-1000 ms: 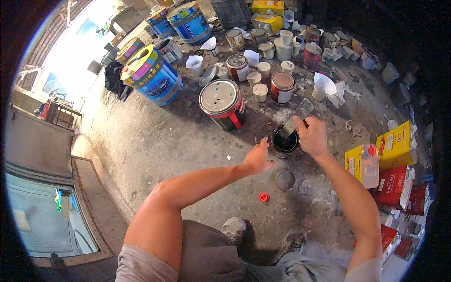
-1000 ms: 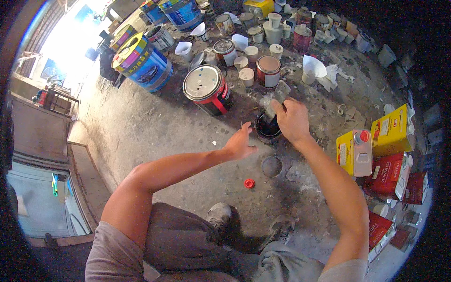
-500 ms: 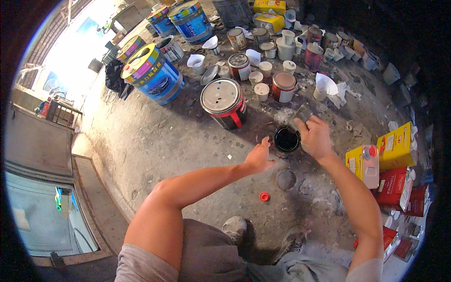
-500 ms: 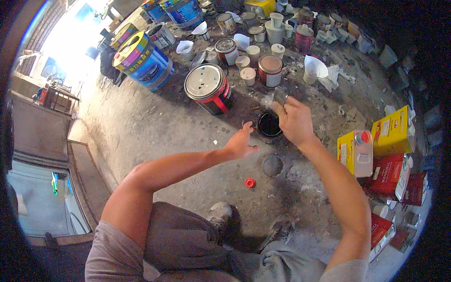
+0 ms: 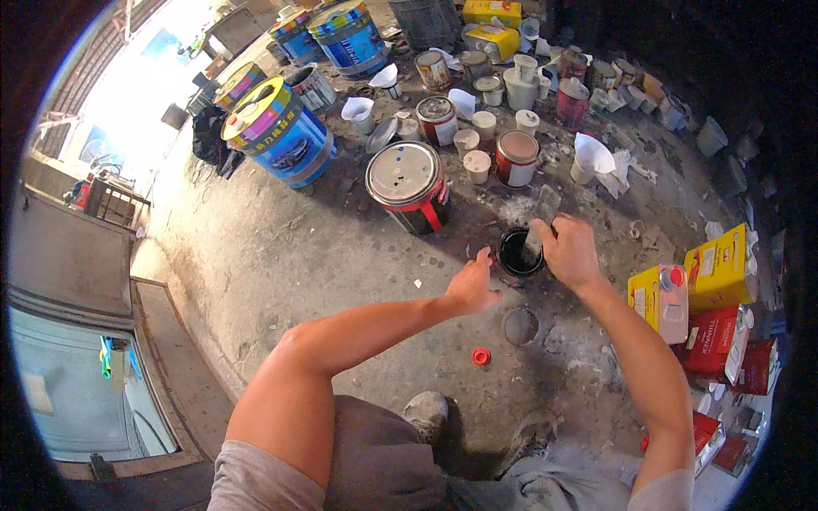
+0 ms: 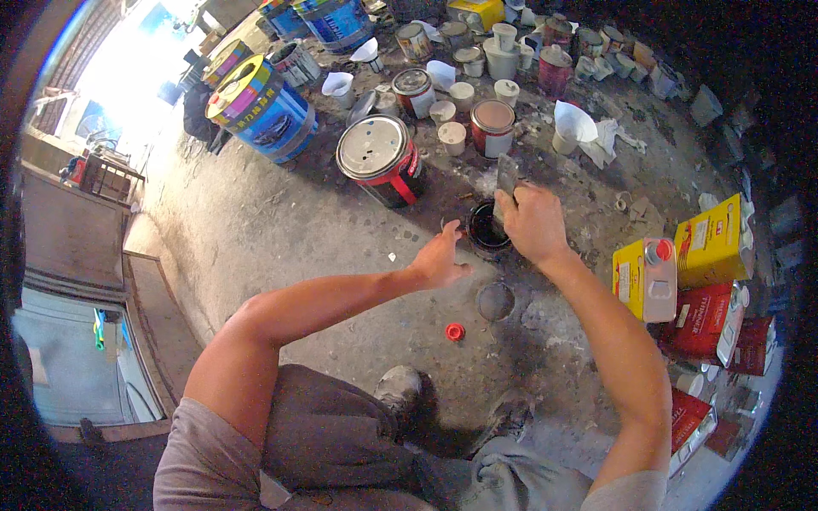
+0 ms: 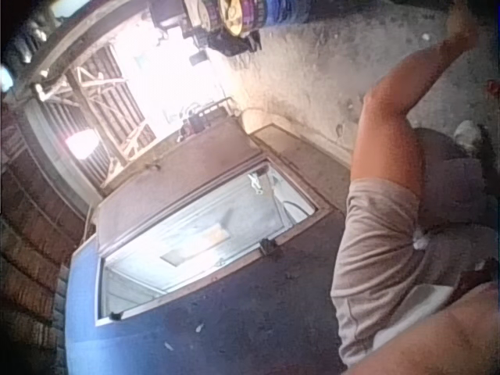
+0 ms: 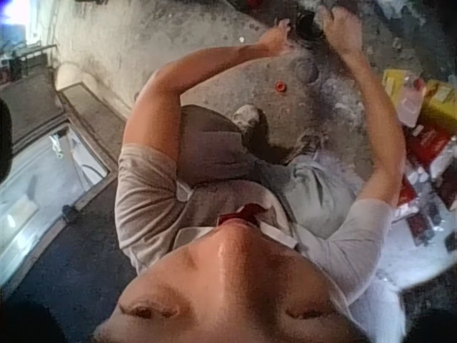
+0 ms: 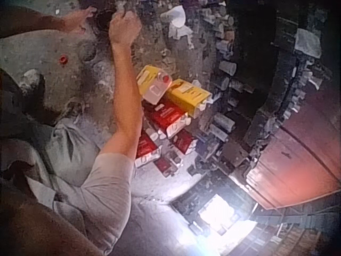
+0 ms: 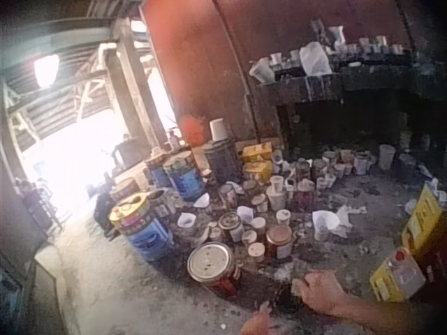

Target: The person stirs dark paint in a small can using a flat metal tool, then scrapes the tool against the can rim. They pour the mixed paint into a white funnel placed over a container on a cluttered shelf, then walk across the room and pick up a respirator mask.

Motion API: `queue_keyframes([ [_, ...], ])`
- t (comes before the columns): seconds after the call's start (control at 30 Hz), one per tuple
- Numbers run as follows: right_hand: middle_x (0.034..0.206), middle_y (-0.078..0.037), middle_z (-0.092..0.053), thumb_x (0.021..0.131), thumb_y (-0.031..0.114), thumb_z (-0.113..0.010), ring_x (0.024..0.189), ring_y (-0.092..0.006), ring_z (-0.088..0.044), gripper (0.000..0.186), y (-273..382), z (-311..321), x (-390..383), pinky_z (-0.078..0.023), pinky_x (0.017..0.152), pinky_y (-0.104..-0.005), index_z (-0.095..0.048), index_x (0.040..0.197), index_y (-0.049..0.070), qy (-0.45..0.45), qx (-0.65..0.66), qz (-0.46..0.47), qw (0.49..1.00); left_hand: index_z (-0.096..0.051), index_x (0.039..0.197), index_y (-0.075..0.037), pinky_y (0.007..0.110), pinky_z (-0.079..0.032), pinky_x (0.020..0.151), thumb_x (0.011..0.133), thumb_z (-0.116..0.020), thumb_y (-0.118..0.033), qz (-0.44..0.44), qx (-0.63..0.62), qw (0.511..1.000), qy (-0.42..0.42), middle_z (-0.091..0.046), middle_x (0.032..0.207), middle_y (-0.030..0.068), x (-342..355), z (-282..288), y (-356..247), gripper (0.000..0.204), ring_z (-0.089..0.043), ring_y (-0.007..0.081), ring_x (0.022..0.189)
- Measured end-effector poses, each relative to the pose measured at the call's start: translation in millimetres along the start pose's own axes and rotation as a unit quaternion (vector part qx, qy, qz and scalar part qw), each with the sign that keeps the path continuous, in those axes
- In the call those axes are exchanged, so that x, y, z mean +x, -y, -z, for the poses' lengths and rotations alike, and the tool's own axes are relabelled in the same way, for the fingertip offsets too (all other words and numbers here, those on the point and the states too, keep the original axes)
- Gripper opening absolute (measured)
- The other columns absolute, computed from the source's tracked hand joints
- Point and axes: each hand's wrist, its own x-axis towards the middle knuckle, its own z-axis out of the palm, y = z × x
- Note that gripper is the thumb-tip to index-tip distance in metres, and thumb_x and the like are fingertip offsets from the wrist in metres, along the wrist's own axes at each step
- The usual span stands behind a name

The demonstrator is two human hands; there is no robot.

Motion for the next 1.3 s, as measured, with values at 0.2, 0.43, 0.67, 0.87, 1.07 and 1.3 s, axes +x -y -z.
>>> queue_keyframes([
  [0.2,0.065,-0.022,-0.056,0.091,0.025,-0.068,0.059,-0.04,-0.056,0.044,-5,0,1,-0.042,0.053,-0.0448,-0.054,0.061,-0.006,-0.026,0.022,0.036,0.999,-0.017,0.148,0.006,0.044,-0.04,0.108,0.074,-0.082,-0.029,-0.007,0.008,1.0,-0.001,-0.051,0.139,0.0269,0,1,-1,0.104,-0.049,0.0424,0.129],
  [0.43,0.063,-0.02,-0.054,0.091,0.02,-0.068,0.057,-0.0398,-0.054,0.042,4,-2,3,-0.042,0.054,-0.0458,-0.054,0.061,-0.006,0.018,-0.01,-0.028,0.999,-0.018,0.148,0.006,0.044,-0.04,0.108,0.074,-0.081,-0.028,0.007,0.006,1.0,0.003,-0.051,0.14,0.0267,-1,3,-5,0.103,-0.049,0.0424,0.128],
  [0.67,0.074,-0.022,-0.06,0.092,0.024,-0.064,0.066,-0.0428,-0.059,0.035,6,4,3,-0.046,0.061,-0.0495,-0.061,0.071,-0.004,0.042,-0.017,0.044,0.998,-0.016,0.148,0.006,0.044,-0.041,0.107,0.073,-0.081,-0.028,-0.014,0.011,1.0,0.001,-0.051,0.14,0.0272,0,1,-1,0.104,-0.05,0.0429,0.128],
  [0.87,0.068,-0.021,-0.055,0.092,0.021,-0.066,0.062,-0.0394,-0.056,0.039,9,2,4,-0.043,0.057,-0.0465,-0.056,0.064,-0.005,0.035,0.046,-0.062,0.996,-0.016,0.147,0.007,0.044,-0.04,0.108,0.074,-0.081,-0.028,-0.006,0.005,1.0,0.007,-0.051,0.139,0.0277,1,2,-1,0.104,-0.048,0.0431,0.129],
  [1.07,0.074,-0.023,-0.059,0.092,0.023,-0.065,0.069,-0.0416,-0.059,0.034,10,4,3,-0.044,0.061,-0.0485,-0.061,0.071,-0.005,0.035,0.004,0.042,0.998,-0.016,0.147,0.006,0.044,-0.04,0.108,0.075,-0.082,-0.027,-0.004,0.014,1.0,0.01,-0.051,0.14,0.0276,1,2,-2,0.103,-0.048,0.0429,0.129],
  [1.3,0.075,-0.021,-0.061,0.09,0.02,-0.066,0.07,-0.041,-0.06,0.034,4,5,6,-0.045,0.062,-0.0489,-0.061,0.068,-0.004,0.048,0.064,-0.093,0.993,-0.016,0.148,0.005,0.044,-0.04,0.108,0.074,-0.082,-0.027,0.007,0.01,1.0,0.012,-0.05,0.141,0.027,1,1,-1,0.104,-0.048,0.0426,0.129],
])
